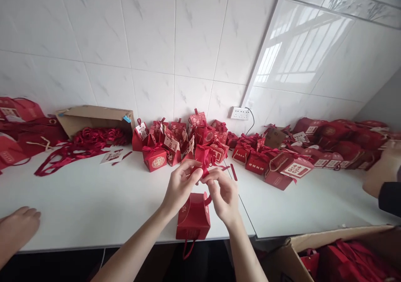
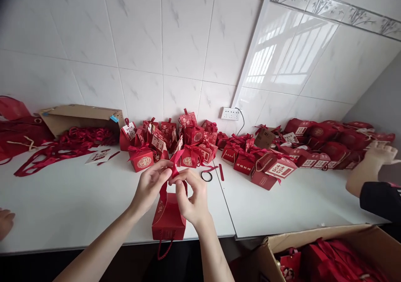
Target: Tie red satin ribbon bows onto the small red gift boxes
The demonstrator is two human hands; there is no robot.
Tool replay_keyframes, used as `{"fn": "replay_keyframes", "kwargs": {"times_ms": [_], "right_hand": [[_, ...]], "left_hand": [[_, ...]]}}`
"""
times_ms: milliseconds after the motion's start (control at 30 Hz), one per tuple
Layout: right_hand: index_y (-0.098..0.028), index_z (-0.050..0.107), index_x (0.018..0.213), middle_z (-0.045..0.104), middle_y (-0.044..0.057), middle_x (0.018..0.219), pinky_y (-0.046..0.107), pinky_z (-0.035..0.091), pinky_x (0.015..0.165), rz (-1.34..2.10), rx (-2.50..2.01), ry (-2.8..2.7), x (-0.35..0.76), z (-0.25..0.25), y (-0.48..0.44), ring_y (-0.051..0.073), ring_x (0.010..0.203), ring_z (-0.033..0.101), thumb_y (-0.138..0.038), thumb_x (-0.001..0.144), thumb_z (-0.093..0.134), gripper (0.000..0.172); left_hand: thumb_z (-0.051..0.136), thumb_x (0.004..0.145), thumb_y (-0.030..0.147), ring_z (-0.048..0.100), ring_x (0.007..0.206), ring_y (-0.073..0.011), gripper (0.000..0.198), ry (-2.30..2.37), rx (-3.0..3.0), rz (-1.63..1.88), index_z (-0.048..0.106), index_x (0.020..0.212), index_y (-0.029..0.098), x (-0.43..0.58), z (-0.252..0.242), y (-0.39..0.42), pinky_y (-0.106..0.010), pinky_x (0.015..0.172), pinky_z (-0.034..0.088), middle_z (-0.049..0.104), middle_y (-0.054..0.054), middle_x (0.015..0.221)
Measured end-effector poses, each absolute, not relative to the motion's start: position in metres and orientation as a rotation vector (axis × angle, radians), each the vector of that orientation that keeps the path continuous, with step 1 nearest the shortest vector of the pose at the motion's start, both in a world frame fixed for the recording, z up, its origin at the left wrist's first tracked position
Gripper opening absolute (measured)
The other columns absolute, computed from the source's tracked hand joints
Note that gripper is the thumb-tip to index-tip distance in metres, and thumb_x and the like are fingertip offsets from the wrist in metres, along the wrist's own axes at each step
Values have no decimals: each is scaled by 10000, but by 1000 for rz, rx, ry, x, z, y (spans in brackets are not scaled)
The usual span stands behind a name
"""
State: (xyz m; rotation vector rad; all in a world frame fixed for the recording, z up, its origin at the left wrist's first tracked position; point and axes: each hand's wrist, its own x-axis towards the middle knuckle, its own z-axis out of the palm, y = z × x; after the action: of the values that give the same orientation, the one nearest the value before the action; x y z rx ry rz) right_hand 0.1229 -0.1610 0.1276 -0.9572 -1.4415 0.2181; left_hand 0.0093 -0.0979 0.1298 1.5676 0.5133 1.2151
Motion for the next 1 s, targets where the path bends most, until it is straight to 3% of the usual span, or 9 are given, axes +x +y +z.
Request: {"fn": "replay_keyframes", "kwargs": {"times_ms": [233, 433, 667, 900, 1000], "right_hand": [[-200, 618, 738, 621, 34, 729, 327, 451, 676, 132, -919, -1480, 120, 126, -164, 172, 710, 573, -239, 886, 452, 226], [-214, 664, 770, 620, 33, 706, 370, 441, 728, 68, -816, -1565, 118, 134, -162, 185, 711, 565, -244, 886, 449, 247], [-201, 648, 738, 607, 24, 704, 305, 420, 647, 87, -884, -1556, 115, 130, -164, 152, 663, 540, -216, 879, 449, 245], [-188, 588, 695, 624, 15, 724, 269, 434, 680, 369, -1064, -1212, 125, 130, -160, 140, 702, 574, -391, 925, 427, 346], [-182, 612, 713, 627, 8, 695, 270, 452, 679, 552, -1073, -1120, 130, 137, -151, 142, 682, 583, -460, 866, 526, 328]], "left_hand": [[603, 773, 521, 476, 577, -103, 387, 447, 1594, 900, 626, 882, 151, -1, 139, -88, -212, 536, 379, 532, 14, 618], [484, 826, 581, 391, 500, -85, 449, 483, 1661, 812, 552, 685, 160, -5, 142, -83, -208, 482, 302, 430, 42, 523], [637, 769, 429, 484, 614, -96, 268, 440, 1588, 899, 576, 823, 174, -7, 146, -91, -192, 547, 387, 535, 24, 669], [638, 791, 380, 522, 669, -92, 223, 413, 1636, 937, 579, 837, 170, -7, 151, -97, -188, 573, 409, 578, 2, 767], [650, 784, 383, 489, 590, -81, 233, 435, 1672, 899, 575, 838, 169, -7, 153, -96, -188, 518, 388, 548, 19, 683]]}}
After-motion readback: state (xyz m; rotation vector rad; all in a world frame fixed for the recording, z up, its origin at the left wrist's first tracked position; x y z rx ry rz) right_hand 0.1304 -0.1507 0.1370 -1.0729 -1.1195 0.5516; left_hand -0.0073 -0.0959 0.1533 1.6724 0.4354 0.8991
